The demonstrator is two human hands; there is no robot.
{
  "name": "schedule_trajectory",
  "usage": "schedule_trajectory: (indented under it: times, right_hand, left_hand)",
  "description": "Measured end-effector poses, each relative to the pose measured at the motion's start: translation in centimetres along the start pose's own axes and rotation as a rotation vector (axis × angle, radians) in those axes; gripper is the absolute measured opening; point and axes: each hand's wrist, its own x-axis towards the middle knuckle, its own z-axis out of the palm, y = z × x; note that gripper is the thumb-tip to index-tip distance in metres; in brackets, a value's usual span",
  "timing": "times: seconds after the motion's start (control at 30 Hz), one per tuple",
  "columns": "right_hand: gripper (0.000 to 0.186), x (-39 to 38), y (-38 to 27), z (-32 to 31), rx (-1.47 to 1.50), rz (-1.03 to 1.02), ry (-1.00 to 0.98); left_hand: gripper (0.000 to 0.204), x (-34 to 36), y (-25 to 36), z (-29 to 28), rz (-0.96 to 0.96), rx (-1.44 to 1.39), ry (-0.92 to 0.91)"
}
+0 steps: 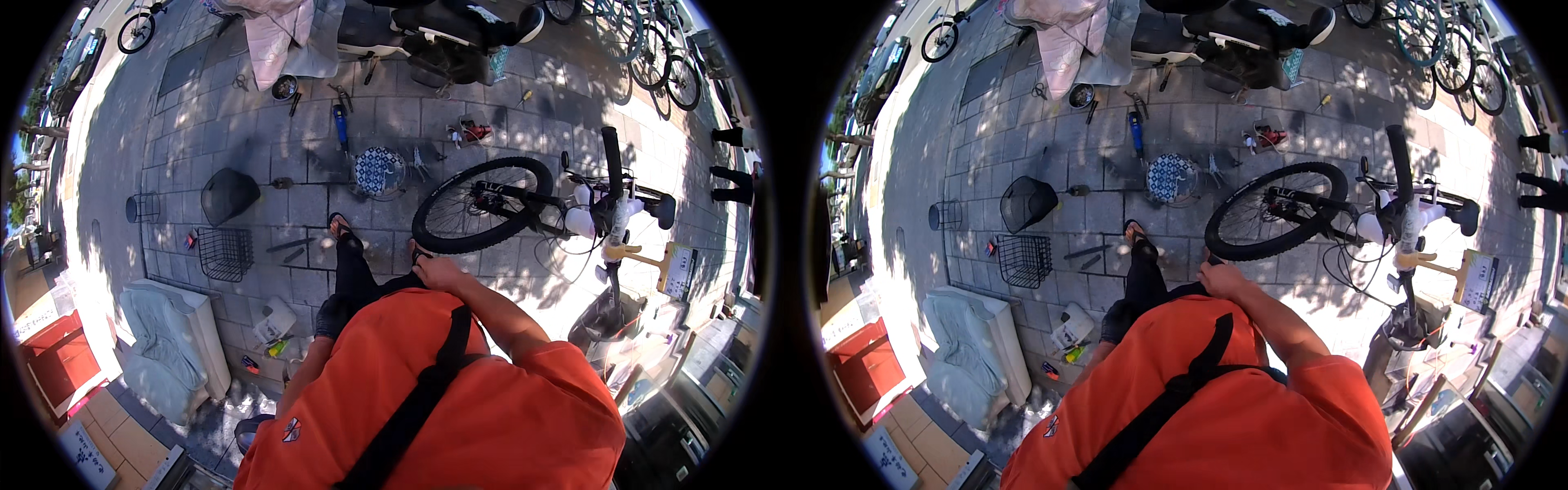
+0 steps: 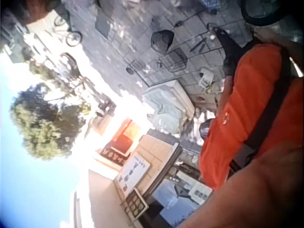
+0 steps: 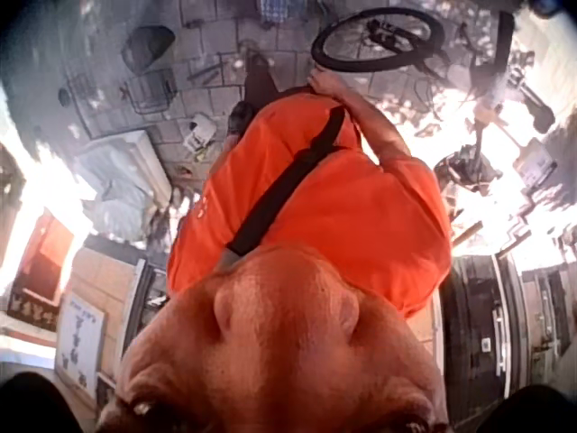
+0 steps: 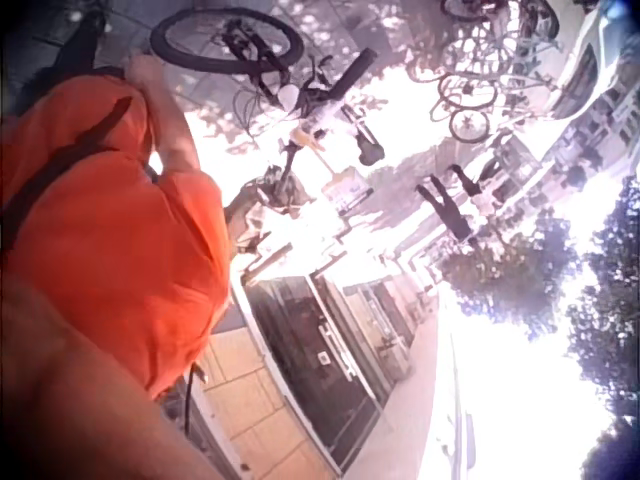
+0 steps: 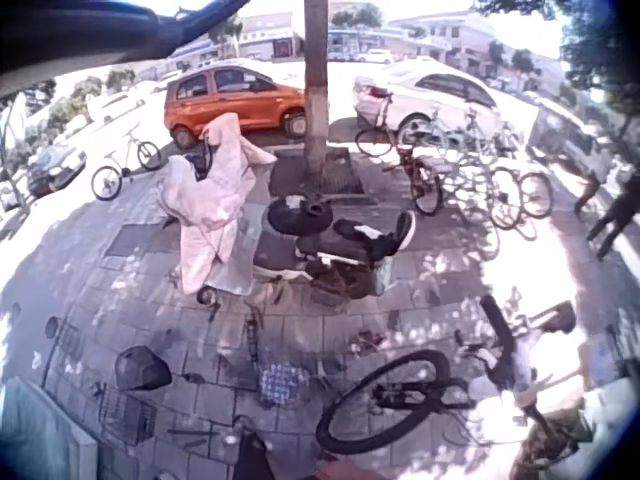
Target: The person walks to a bicycle, puts on gloves, and uses a screwdriver to adjust the handlebars. They then test the handlebars and move the bicycle slightly.
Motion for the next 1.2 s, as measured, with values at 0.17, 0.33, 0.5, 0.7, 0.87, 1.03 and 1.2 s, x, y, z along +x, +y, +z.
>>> schedule_trajectory:
  times: [0.17,0.33,0.5,0.7,0.87,1.03,1.2]
  right_hand:
    - [0.038,4.7,-3.8,1.8,0.262,0.227,0.305]
    - [0.039,1.3,-9.6,0.8,0.554,0.308,0.413]
    - [0.039,0.8,-13.0,-2.0,0.857,0.362,0.513]
    - [0.041,4.1,-9.6,-3.5,1.122,0.441,0.542]
    - [0.038,5.8,-7.7,-5.5,1.14,0.463,0.56]
    - [0.033,9.0,-4.7,-8.2,1.286,0.531,0.506]
    - [0.029,13.0,-3.3,-16.9,1.352,0.655,0.638]
  left_hand:
    - [0.034,11.4,-1.4,-8.3,-0.12,0.182,-0.333]
    - [0.037,19.3,-7.0,-10.3,0.129,0.317,-0.539]
    - [0.038,30.0,-11.2,-10.3,0.726,0.565,-0.741]
    - [0.038,36.6,5.1,-18.9,0.446,0.623,-0.734]
    - [0.037,40.4,14.4,-19.1,0.483,0.629,-0.81]
    - [0.037,45.9,22.6,-18.4,0.315,0.772,-1.038]
    - [0.032,56.6,22.8,-17.1,0.608,0.6,-1.156]
